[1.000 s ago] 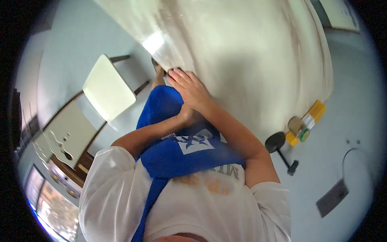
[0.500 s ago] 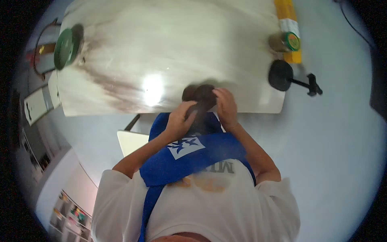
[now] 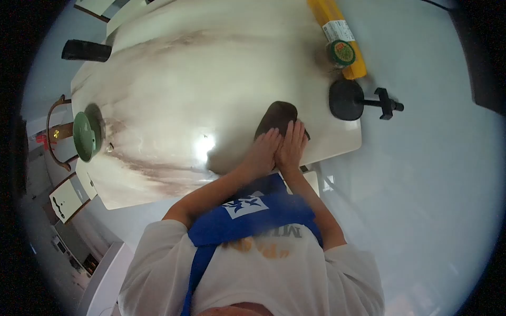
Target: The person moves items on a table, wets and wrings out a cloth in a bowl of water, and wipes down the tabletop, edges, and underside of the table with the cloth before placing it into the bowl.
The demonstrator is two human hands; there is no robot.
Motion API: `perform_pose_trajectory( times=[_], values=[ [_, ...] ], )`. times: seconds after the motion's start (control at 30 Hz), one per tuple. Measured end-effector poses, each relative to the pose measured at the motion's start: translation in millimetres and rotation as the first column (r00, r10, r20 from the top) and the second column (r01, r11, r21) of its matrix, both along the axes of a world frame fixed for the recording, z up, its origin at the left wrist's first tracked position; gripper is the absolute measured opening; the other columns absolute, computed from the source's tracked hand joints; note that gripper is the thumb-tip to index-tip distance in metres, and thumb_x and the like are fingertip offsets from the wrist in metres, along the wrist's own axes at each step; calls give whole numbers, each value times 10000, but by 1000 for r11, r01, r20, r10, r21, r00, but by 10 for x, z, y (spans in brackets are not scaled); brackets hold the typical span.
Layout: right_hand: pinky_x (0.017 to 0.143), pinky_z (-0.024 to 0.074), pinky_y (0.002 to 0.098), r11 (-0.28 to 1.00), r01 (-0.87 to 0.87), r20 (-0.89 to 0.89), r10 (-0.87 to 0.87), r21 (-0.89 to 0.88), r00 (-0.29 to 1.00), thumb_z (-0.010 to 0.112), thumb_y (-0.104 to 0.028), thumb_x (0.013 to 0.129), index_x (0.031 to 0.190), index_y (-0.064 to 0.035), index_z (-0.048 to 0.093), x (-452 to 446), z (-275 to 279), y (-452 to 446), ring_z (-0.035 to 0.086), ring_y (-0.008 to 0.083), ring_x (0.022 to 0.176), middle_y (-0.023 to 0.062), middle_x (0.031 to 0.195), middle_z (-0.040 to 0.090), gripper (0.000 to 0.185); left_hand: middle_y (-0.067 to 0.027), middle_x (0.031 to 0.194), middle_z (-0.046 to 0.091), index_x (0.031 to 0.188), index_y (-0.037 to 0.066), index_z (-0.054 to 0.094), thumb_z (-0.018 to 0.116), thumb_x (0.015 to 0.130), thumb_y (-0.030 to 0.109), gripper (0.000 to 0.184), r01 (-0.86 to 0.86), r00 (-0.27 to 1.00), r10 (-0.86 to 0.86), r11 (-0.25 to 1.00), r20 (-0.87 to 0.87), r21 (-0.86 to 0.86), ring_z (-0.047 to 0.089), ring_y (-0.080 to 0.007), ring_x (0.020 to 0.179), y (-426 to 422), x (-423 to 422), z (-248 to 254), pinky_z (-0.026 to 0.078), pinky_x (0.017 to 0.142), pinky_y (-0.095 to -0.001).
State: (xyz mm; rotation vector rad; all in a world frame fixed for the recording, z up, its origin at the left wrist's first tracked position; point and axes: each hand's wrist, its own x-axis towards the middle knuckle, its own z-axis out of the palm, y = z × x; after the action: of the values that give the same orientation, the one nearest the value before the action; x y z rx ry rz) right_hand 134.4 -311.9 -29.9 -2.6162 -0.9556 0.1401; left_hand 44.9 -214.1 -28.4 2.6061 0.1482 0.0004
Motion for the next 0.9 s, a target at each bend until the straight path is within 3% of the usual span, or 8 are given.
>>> perform_pose_trajectory(
  times=[0.23,0.33,0.63,0.9],
  values=[
    [1083,187,572,1000,14,4,-14,-10,1000,427,-263,947,1420,30,292,694,46,784,204,420,1391,254,1488,256,572,-204,1461,362,1387,-41,384,498,828,253,642,-84,996,80,992,51,98,264,-327,1402,617,613,72,169,1147,-457],
    [1092,186,549,1000,-14,102,12,22,995,418,-268,957,1420,29,283,1134,-66,1233,220,427,1380,252,1478,271,566,-195,1458,370,1395,-33,378,451,872,251,600,-129,984,100,970,146,204,284,-321,1390,1062,1034,38,173,1142,-453],
    [1085,228,532,995,83,218,-93,51,971,414,-296,958,1420,17,304,2418,-194,2723,265,362,1377,224,1477,297,569,-192,1453,375,1409,-3,371,436,907,273,576,-175,957,103,950,271,257,302,-317,1375,2483,2314,-106,199,1129,-446],
    [1081,241,516,984,172,330,-178,47,927,434,-372,943,1412,-16,357,3648,-384,3867,303,352,1365,209,1462,340,594,-104,1473,378,1444,97,356,409,922,268,552,-256,943,148,894,298,367,305,-253,1378,3564,3471,-308,198,1134,-423]
  ],
)
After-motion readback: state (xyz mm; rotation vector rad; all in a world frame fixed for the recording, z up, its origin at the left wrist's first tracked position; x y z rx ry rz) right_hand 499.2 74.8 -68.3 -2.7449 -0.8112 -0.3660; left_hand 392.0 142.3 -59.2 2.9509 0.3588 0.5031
